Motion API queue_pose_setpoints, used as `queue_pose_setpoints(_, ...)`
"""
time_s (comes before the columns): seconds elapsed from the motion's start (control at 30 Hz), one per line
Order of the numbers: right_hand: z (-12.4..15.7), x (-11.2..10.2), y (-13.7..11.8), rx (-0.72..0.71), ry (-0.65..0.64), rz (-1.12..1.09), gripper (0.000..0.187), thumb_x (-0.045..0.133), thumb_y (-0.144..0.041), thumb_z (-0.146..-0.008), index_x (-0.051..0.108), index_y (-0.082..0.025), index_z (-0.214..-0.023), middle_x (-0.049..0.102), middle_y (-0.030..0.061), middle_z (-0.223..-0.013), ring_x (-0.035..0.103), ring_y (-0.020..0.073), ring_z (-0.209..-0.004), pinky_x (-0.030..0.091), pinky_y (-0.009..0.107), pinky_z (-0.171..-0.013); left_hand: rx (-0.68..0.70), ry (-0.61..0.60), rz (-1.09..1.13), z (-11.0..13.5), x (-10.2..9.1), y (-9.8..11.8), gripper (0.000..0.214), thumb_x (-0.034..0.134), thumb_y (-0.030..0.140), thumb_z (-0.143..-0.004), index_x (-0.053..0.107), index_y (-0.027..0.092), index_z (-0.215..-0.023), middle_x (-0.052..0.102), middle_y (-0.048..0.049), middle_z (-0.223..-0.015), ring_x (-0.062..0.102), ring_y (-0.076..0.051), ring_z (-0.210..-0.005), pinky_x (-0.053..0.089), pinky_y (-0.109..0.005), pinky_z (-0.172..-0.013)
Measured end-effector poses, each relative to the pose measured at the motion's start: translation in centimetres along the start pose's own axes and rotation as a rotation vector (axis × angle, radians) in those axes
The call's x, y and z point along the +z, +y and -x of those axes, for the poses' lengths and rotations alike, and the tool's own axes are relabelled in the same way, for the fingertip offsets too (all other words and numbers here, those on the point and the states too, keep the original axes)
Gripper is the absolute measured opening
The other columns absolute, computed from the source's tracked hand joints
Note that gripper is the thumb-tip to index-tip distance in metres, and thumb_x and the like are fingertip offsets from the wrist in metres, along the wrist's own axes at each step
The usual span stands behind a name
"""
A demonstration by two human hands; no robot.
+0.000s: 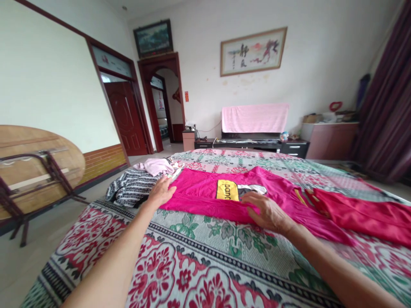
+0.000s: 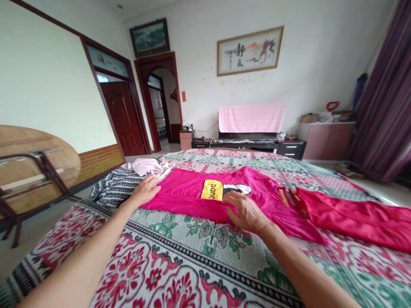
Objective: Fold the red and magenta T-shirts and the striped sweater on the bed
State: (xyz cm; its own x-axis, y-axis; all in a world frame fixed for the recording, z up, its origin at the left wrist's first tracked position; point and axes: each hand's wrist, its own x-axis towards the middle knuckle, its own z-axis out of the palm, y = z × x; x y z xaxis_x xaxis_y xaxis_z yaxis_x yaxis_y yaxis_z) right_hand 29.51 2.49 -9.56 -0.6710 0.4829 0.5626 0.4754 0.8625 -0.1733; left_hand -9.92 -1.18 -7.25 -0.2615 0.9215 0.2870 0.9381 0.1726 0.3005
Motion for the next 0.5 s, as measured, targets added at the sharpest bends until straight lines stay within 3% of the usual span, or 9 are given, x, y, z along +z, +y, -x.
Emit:
queue_pose_setpoints(0.07, 0.1, 0.8, -0.5, 0.012, -0.1, 0.02, 0.032, 0.046, -0.029, -0.087, 0.063, -0.02, -0.113, 0.062, 0.01, -0.121, 0.055, 0.0237, -0.113, 0.044, 0.041, -0.098, -0.001, -0.091, -0.117, 0.5, 1.7, 0.9, 0.066, 0.042, 0.049, -0.084, 0.04, 0.014, -0.141, 0.023, -0.012, -0.154, 0.017, -0.03, -0.141, 0.018, -0.046, -0.113)
queue_pose_setpoints(0.2, 0.6, 1.3, -0.6, 0.13, -0.242, 0.05, 0.043, 0.04, -0.043, -0.091, 0.055, -0.025, -0.128, 0.052, 0.0068, -0.136, 0.045, 0.0263, -0.126, 0.036, 0.048, -0.105, -0.062, -0.274, -0.158, 1.2, 3.9, 1.0, 0.083, 0.024, 0.067, -0.083, 0.026, 0.015, -0.147, 0.011, -0.0112, -0.156, 0.007, -0.035, -0.143, 0.01, -0.06, -0.11)
queue_pose_setpoints(0.5, 1.3, 1.0, 0.0, 0.185, -0.301, 0.057, 0.049, 0.037, -0.05, -0.092, 0.049, -0.03, -0.135, 0.043, 0.0049, -0.144, 0.039, 0.0283, -0.132, 0.029, 0.055, -0.107, -0.067, -0.277, -0.173, 1.0, 4.3, 0.3, 0.088, 0.018, 0.073, -0.08, 0.023, 0.018, -0.148, 0.01, -0.0099, -0.156, 0.005, -0.036, -0.142, 0.009, -0.06, -0.11)
